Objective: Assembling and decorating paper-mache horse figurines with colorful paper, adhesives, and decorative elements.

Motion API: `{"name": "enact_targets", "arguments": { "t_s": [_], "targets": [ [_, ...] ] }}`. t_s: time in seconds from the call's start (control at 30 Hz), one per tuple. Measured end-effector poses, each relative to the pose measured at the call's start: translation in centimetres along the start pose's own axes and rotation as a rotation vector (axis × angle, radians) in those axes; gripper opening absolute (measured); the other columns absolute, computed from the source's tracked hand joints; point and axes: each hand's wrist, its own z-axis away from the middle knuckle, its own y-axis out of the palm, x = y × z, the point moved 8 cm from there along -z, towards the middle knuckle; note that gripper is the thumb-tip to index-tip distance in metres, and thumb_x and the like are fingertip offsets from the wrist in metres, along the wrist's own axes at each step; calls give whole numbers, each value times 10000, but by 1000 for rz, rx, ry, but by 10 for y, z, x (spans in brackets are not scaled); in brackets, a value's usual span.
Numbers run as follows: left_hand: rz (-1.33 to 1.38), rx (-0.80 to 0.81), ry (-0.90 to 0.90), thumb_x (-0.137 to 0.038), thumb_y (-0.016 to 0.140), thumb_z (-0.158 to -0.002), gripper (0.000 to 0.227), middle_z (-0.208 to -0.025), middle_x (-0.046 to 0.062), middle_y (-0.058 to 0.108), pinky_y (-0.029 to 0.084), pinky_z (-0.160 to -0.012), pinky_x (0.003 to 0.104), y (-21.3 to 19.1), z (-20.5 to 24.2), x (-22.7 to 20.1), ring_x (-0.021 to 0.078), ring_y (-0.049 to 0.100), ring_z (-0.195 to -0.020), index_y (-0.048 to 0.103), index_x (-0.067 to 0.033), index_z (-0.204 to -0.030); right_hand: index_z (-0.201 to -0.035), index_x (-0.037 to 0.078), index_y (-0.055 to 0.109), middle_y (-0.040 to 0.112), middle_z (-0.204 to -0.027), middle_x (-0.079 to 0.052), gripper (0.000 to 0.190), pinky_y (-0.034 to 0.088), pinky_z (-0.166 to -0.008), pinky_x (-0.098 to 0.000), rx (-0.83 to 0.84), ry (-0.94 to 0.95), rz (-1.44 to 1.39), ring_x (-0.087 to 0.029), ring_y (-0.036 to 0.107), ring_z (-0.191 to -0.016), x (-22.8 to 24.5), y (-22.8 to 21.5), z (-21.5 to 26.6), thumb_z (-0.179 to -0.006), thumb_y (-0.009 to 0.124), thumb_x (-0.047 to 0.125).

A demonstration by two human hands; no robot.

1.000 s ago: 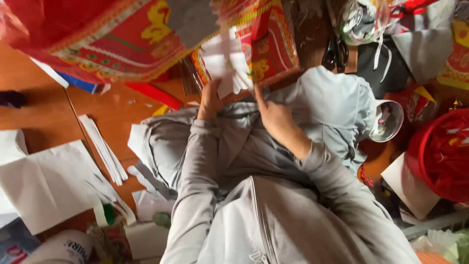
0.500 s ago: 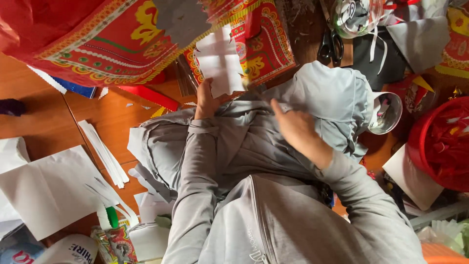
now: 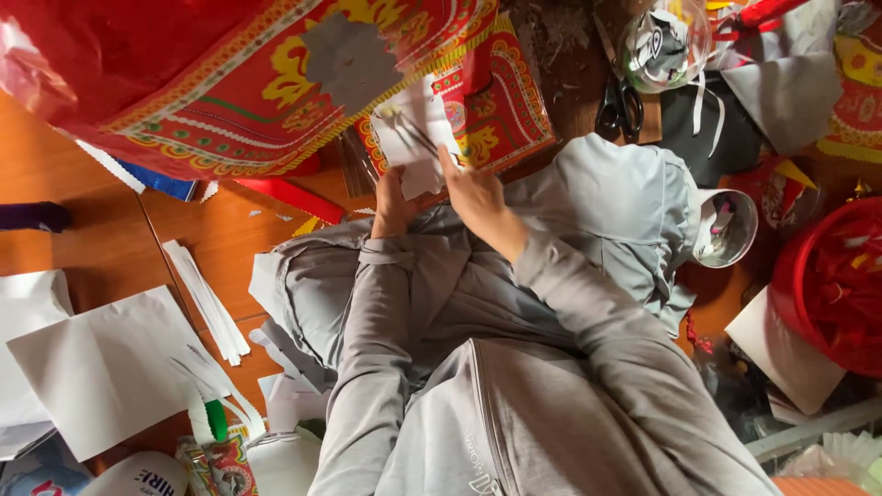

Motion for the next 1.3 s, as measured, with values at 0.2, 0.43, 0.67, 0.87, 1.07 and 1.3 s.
{"name": "enact_targets", "arguments": {
  "t_s": [0.2,0.43,0.67,0.87,1.07,1.3],
  "targets": [
    [62,108,-36,-300,331,-1035,514,-1306,226,646,532,-986,648,8,-1,3,442,641,-1185,515,41,-1373,-1592,162,308,715,-844,-245,642,537,-521,-530,-59,50,-23,-408,712,-677,12,-13,-36,-989,526,144],
    [11,-220,9,-257,462,-1006,473,-1428,92,452,462,-991,694,-21,-15,4,382,565,-1193,430,-44,-1427,-1361,181,496,685,-781,-117,330,547,-548,-461,-464,-38,-301,-323,684,-636,-30,-78,-2,-1048,588,231],
    [142,170,70,-242,447,-1003,438,-1290,200,604,550,-846,599,-6,-24,7,396,629,-1123,551,32,-1328,-1555,85,410,679,-683,-186,711,534,-493,-533,-109,24,14,-371,663,-544,-42,-29,44,-864,573,108],
    [63,110,34,-243,403,-1007,429,-1233,193,658,571,-847,601,6,-4,-3,403,653,-1100,601,34,-1269,-1503,90,478,679,-788,-218,520,546,-564,-501,-457,67,-4,-375,680,-654,-58,-64,-25,-987,541,97],
    [-126,143,98,-188,491,-1005,363,-1220,165,629,598,-913,658,-11,-13,-3,373,644,-1153,559,23,-1293,-1539,79,466,624,-714,-184,653,485,-451,-490,-262,-121,-79,-358,633,-572,-7,-39,82,-897,561,17],
    [-4,-121,-6,-314,435,-1020,439,-1253,162,577,512,-850,682,2,14,-7,458,636,-1049,485,-38,-1358,-1453,82,543,684,-768,-193,585,490,-512,-528,-151,-86,-348,-393,648,-617,-20,-46,146,-871,558,34]
  ]
}}
